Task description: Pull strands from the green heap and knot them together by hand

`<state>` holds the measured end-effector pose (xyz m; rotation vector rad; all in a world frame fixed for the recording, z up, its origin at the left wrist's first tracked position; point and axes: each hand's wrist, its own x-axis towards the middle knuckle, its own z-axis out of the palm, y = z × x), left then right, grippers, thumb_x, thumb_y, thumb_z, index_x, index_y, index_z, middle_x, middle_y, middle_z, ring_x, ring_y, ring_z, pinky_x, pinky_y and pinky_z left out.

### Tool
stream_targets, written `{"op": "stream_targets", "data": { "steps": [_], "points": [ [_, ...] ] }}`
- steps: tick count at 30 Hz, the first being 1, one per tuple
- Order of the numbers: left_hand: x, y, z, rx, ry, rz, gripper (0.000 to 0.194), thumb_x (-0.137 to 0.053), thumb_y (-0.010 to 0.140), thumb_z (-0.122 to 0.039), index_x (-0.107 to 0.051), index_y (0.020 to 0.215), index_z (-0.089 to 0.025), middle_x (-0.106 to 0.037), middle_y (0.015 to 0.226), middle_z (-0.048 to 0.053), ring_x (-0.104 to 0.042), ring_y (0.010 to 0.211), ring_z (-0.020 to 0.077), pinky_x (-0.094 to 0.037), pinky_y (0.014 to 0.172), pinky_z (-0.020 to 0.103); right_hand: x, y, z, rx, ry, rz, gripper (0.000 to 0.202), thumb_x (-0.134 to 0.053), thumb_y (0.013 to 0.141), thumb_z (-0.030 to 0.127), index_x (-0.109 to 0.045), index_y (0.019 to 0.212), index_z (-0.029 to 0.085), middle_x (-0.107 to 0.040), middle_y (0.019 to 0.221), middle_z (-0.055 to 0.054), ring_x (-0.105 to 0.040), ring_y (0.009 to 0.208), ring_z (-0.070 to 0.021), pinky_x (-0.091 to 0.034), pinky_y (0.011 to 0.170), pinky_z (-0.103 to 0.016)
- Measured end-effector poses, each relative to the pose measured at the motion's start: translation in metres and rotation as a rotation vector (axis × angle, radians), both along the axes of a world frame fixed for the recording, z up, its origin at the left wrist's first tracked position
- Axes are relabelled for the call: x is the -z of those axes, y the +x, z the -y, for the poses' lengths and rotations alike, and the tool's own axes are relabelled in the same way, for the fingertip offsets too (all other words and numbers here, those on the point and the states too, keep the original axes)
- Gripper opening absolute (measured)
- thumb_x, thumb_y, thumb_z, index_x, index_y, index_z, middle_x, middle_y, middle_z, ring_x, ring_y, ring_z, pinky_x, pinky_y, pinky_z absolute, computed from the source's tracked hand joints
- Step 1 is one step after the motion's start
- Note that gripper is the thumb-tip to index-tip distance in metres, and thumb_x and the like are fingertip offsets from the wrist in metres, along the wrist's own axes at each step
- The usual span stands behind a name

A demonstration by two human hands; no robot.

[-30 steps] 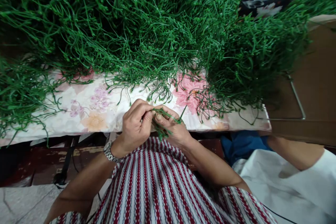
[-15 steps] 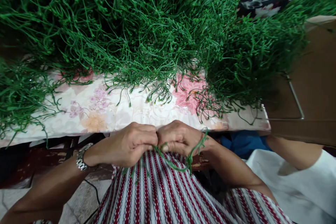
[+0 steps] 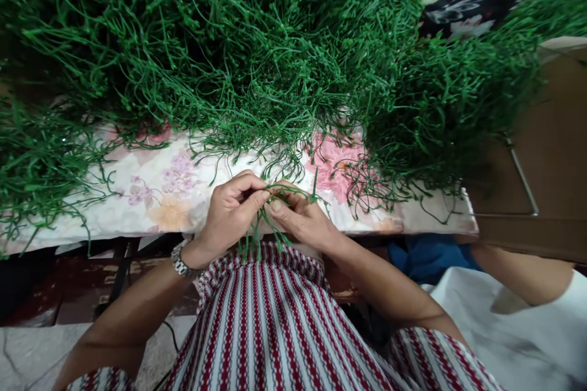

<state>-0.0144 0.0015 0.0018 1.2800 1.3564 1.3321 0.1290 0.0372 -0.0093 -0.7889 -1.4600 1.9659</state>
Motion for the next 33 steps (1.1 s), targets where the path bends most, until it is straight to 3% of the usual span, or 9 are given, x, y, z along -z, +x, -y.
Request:
{"op": "stream_targets", "data": {
  "steps": [6, 13, 19, 23, 26, 28, 30, 33],
  "points": [
    [0.009, 0.007, 0.006, -0.098, 0.126, 0.011, 0.01, -0.059, 0.076, -0.011, -0.064, 0.072, -0.018, -0.052, 0.066, -0.002, -0.049, 0.063, 0.0084, -0.038, 0.057, 0.02, -0.002, 0.002, 0.001, 0.037, 0.103, 0.161, 0.024, -0.062, 0.078, 0.038, -0.052, 0.079, 0.016, -0.044, 0.067, 0.004, -0.039, 0.062, -0.0073, -0.033, 0.057, -0.02],
    [0.011, 0.015, 0.009, -0.162, 0.14, 0.019, 0.009, -0.06, 0.076, -0.011, -0.064, 0.071, -0.017, -0.055, 0.068, -0.001, -0.052, 0.065, 0.0096, -0.04, 0.057, 0.021, 0.008, 0.002, 0.011, 0.11, 0.16, 0.139, 0.016, -0.059, 0.081, 0.032, -0.054, 0.087, 0.018, -0.052, 0.071, 0.003, -0.047, 0.064, -0.0088, -0.04, 0.061, -0.021],
    [0.013, 0.018, 0.011, -0.2, 0.114, 0.082, 0.005, -0.061, 0.077, -0.017, -0.064, 0.073, -0.017, -0.053, 0.069, -0.001, -0.05, 0.064, 0.0096, -0.039, 0.056, 0.021, 0.011, 0.003, 0.016, 0.248, 0.354, 0.215, 0.01, -0.056, 0.082, 0.028, -0.059, 0.083, 0.018, -0.057, 0.077, 0.0, -0.053, 0.072, -0.0115, -0.043, 0.071, -0.024],
    [0.014, 0.014, 0.01, -0.134, 0.049, 0.152, 0.008, -0.063, 0.077, -0.024, -0.062, 0.072, -0.017, -0.052, 0.068, 0.0, -0.048, 0.06, 0.0093, -0.039, 0.053, 0.021, 0.01, 0.007, 0.009, 0.183, 0.223, 0.184, 0.016, -0.058, 0.081, 0.034, -0.058, 0.082, 0.019, -0.054, 0.072, 0.0, -0.051, 0.069, -0.0116, -0.042, 0.065, -0.024],
    [0.014, 0.01, 0.01, -0.028, 0.001, 0.211, 0.009, -0.063, 0.076, -0.026, -0.062, 0.075, -0.017, -0.054, 0.074, 0.001, -0.048, 0.056, 0.0086, -0.04, 0.05, 0.02, 0.007, 0.009, 0.003, 0.077, -0.021, 0.041, 0.022, -0.061, 0.079, 0.039, -0.053, 0.08, 0.018, -0.048, 0.063, 0.003, -0.043, 0.055, -0.0077, -0.036, 0.052, -0.02],
    [0.012, 0.009, 0.011, 0.021, 0.017, 0.146, 0.006, -0.062, 0.077, -0.023, -0.061, 0.077, -0.017, -0.055, 0.076, 0.001, -0.05, 0.058, 0.0091, -0.041, 0.052, 0.02, 0.004, 0.01, 0.001, 0.0, -0.166, -0.048, 0.026, -0.061, 0.079, 0.041, -0.049, 0.078, 0.018, -0.039, 0.057, 0.007, -0.032, 0.046, -0.0047, -0.026, 0.044, -0.018],
    [0.01, 0.009, 0.013, 0.002, 0.079, 0.011, 0.001, -0.06, 0.077, -0.017, -0.061, 0.077, -0.017, -0.055, 0.075, 0.002, -0.051, 0.064, 0.01, -0.041, 0.056, 0.02, 0.002, 0.01, 0.0, -0.054, -0.209, -0.073, 0.029, -0.061, 0.079, 0.043, -0.049, 0.077, 0.017, -0.033, 0.054, 0.008, -0.025, 0.044, -0.0033, -0.02, 0.042, -0.017],
    [0.006, 0.009, 0.014, -0.024, 0.143, -0.135, 0.008, -0.056, 0.078, -0.011, -0.06, 0.079, -0.017, -0.055, 0.076, 0.002, -0.052, 0.069, 0.0108, -0.041, 0.059, 0.021, 0.001, 0.011, -0.001, -0.051, -0.151, -0.045, 0.03, -0.067, 0.073, 0.041, -0.051, 0.076, 0.016, -0.037, 0.056, 0.008, -0.03, 0.047, -0.0035, -0.025, 0.044, -0.016]
  ]
}}
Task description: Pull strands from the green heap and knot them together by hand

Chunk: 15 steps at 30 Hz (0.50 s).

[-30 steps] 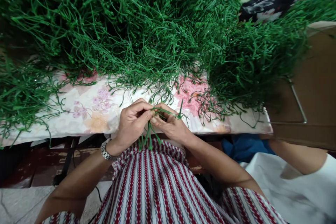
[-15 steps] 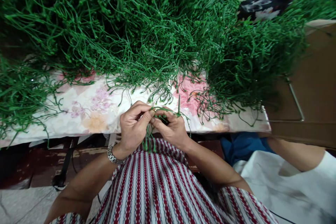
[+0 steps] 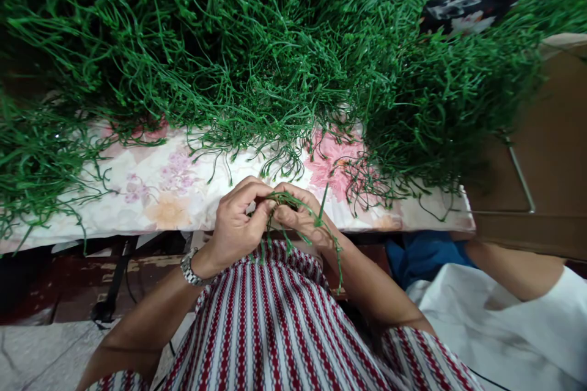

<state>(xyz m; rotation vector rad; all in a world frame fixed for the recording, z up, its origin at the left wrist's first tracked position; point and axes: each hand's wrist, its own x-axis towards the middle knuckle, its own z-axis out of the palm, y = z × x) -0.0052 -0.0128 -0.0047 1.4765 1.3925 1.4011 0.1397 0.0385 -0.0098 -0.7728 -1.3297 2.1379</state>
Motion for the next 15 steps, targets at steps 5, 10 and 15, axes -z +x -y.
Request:
{"op": "stream_targets", "data": {
  "steps": [5, 10, 15],
  "points": [
    [-0.0018, -0.0011, -0.0025, 0.128, -0.106, 0.222, 0.004, -0.059, 0.075, -0.015, -0.062, 0.074, -0.016, -0.055, 0.07, 0.002, -0.051, 0.063, 0.011, -0.039, 0.054, 0.021, 0.0038, 0.0017, -0.0018, -0.043, 0.036, 0.03, 0.028, -0.071, 0.069, 0.036, -0.054, 0.074, 0.015, -0.047, 0.06, 0.006, -0.04, 0.053, -0.0051, -0.034, 0.05, -0.017],
    [0.0011, 0.0042, -0.0035, 0.053, -0.269, 0.549, 0.009, -0.067, 0.069, -0.023, -0.061, 0.069, -0.017, -0.053, 0.061, -0.002, -0.044, 0.047, 0.0071, -0.034, 0.044, 0.02, 0.0075, 0.0005, 0.0004, -0.023, -0.006, -0.085, 0.026, -0.071, 0.069, 0.037, -0.056, 0.072, 0.015, -0.058, 0.064, 0.001, -0.051, 0.059, -0.0093, -0.043, 0.058, -0.022],
    [-0.002, 0.007, -0.0006, 0.078, -0.344, 0.654, 0.012, -0.069, 0.066, -0.024, -0.059, 0.066, -0.016, -0.051, 0.059, -0.002, -0.039, 0.044, 0.006, -0.03, 0.04, 0.02, 0.0091, 0.0015, 0.002, -0.035, -0.031, -0.11, 0.028, -0.071, 0.069, 0.039, -0.057, 0.068, 0.015, -0.053, 0.061, 0.002, -0.048, 0.056, -0.0084, -0.04, 0.056, -0.021]
  ]
}}
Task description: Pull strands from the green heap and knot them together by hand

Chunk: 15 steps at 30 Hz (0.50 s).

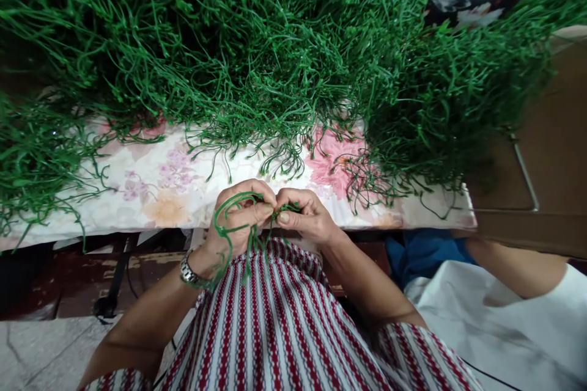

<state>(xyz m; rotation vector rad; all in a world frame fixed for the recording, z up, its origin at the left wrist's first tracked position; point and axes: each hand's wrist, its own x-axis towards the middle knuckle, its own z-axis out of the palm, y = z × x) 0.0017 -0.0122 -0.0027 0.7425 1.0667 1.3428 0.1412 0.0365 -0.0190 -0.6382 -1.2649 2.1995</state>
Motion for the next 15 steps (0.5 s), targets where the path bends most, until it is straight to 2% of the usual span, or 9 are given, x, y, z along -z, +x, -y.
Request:
{"op": "stream_targets", "data": {
  "steps": [6, 15],
  "points": [
    [-0.0077, 0.0017, 0.0015, -0.009, -0.024, 0.134, 0.013, -0.071, 0.062, -0.02, -0.059, 0.064, -0.015, -0.053, 0.064, -0.001, -0.046, 0.051, 0.0076, -0.036, 0.044, 0.02, 0.0016, 0.0018, 0.0002, -0.045, 0.014, -0.091, 0.018, -0.067, 0.074, 0.029, -0.058, 0.07, 0.013, -0.05, 0.059, 0.003, -0.041, 0.052, -0.0054, -0.032, 0.051, -0.019],
    [-0.0083, 0.0049, 0.0051, -0.033, -0.018, 0.257, 0.008, -0.066, 0.064, -0.011, -0.058, 0.064, -0.014, -0.053, 0.065, 0.0, -0.05, 0.059, 0.0087, -0.039, 0.05, 0.019, -0.0028, 0.0021, 0.0026, -0.032, 0.046, -0.072, 0.019, -0.067, 0.073, 0.029, -0.057, 0.069, 0.013, -0.049, 0.059, 0.004, -0.04, 0.051, -0.005, -0.03, 0.051, -0.019]
  ]
}}
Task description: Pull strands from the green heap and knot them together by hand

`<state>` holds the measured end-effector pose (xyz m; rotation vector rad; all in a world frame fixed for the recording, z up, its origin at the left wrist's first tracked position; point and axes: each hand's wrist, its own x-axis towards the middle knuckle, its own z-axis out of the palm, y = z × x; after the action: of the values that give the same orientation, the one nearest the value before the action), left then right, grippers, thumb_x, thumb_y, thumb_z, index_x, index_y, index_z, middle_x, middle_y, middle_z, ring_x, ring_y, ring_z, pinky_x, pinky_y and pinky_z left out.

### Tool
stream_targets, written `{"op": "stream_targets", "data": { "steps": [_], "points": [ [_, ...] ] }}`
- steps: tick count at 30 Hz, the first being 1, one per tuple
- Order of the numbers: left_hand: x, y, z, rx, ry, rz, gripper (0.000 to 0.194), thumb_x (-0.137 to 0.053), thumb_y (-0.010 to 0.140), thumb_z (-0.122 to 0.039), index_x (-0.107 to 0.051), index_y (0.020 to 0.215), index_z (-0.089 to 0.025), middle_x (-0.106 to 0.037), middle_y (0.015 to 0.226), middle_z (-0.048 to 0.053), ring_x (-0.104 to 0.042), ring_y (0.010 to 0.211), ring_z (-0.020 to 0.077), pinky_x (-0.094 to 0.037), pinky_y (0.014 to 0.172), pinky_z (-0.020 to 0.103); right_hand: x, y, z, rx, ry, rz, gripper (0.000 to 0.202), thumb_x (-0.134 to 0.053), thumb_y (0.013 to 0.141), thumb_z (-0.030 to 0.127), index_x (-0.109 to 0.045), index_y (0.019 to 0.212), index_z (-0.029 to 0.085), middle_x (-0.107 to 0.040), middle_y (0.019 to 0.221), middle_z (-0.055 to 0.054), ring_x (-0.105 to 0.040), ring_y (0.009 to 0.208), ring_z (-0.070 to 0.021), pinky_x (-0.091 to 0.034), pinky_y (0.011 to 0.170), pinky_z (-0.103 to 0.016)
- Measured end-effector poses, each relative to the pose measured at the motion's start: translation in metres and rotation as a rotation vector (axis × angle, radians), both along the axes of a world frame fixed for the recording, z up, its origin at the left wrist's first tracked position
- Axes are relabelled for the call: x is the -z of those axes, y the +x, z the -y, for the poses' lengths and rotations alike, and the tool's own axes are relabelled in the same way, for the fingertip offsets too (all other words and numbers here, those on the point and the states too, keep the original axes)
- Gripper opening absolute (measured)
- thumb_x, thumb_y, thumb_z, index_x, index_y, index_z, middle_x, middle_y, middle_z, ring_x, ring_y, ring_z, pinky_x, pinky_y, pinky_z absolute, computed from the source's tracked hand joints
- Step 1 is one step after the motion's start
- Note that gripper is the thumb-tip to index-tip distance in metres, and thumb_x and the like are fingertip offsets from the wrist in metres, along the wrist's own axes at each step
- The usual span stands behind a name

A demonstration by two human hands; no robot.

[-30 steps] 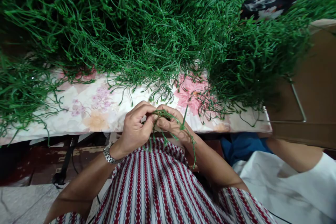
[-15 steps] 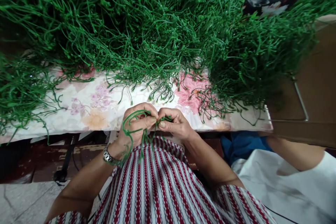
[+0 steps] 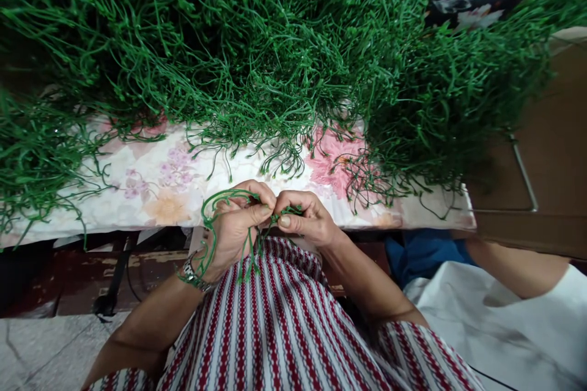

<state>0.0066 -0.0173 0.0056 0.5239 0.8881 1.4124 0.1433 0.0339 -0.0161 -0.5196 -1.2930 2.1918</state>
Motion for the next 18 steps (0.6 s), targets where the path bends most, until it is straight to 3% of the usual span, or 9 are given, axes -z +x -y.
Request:
{"op": "stream_targets", "data": {
  "steps": [8, 11, 15, 18],
  "points": [
    [-0.003, 0.002, -0.002, 0.006, 0.036, 0.05, 0.008, -0.065, 0.066, -0.011, -0.059, 0.065, -0.014, -0.051, 0.063, 0.0, -0.047, 0.058, 0.0092, -0.034, 0.049, 0.019, 0.001, -0.001, 0.004, 0.065, 0.13, -0.027, 0.021, -0.064, 0.077, 0.032, -0.056, 0.072, 0.013, -0.054, 0.064, 0.002, -0.047, 0.055, -0.0062, -0.038, 0.055, -0.019],
    [0.001, -0.002, -0.004, 0.021, 0.106, -0.045, 0.006, -0.066, 0.069, -0.015, -0.06, 0.068, -0.015, -0.051, 0.066, -0.001, -0.046, 0.057, 0.0078, -0.035, 0.051, 0.018, -0.002, 0.001, -0.002, 0.15, 0.406, 0.047, 0.013, -0.06, 0.08, 0.026, -0.056, 0.076, 0.014, -0.054, 0.066, 0.001, -0.049, 0.058, -0.0072, -0.039, 0.057, -0.02],
    [0.005, -0.01, -0.001, 0.071, 0.136, -0.319, 0.01, -0.065, 0.075, -0.02, -0.063, 0.084, -0.017, -0.055, 0.076, 0.001, -0.047, 0.061, 0.007, -0.036, 0.053, 0.017, -0.009, 0.005, -0.01, 0.255, 0.866, 0.144, 0.002, -0.058, 0.08, 0.016, -0.057, 0.078, 0.015, -0.051, 0.067, 0.0, -0.048, 0.062, -0.0091, -0.038, 0.059, -0.023],
    [0.005, -0.015, 0.001, 0.147, 0.168, -0.474, 0.014, -0.065, 0.075, -0.023, -0.061, 0.087, -0.016, -0.055, 0.076, 0.001, -0.049, 0.066, 0.0097, -0.037, 0.056, 0.018, -0.013, 0.006, -0.011, 0.276, 1.061, 0.208, 0.002, -0.056, 0.079, 0.012, -0.057, 0.079, 0.014, -0.05, 0.07, -0.002, -0.048, 0.066, -0.011, -0.038, 0.059, -0.024]
  ]
}}
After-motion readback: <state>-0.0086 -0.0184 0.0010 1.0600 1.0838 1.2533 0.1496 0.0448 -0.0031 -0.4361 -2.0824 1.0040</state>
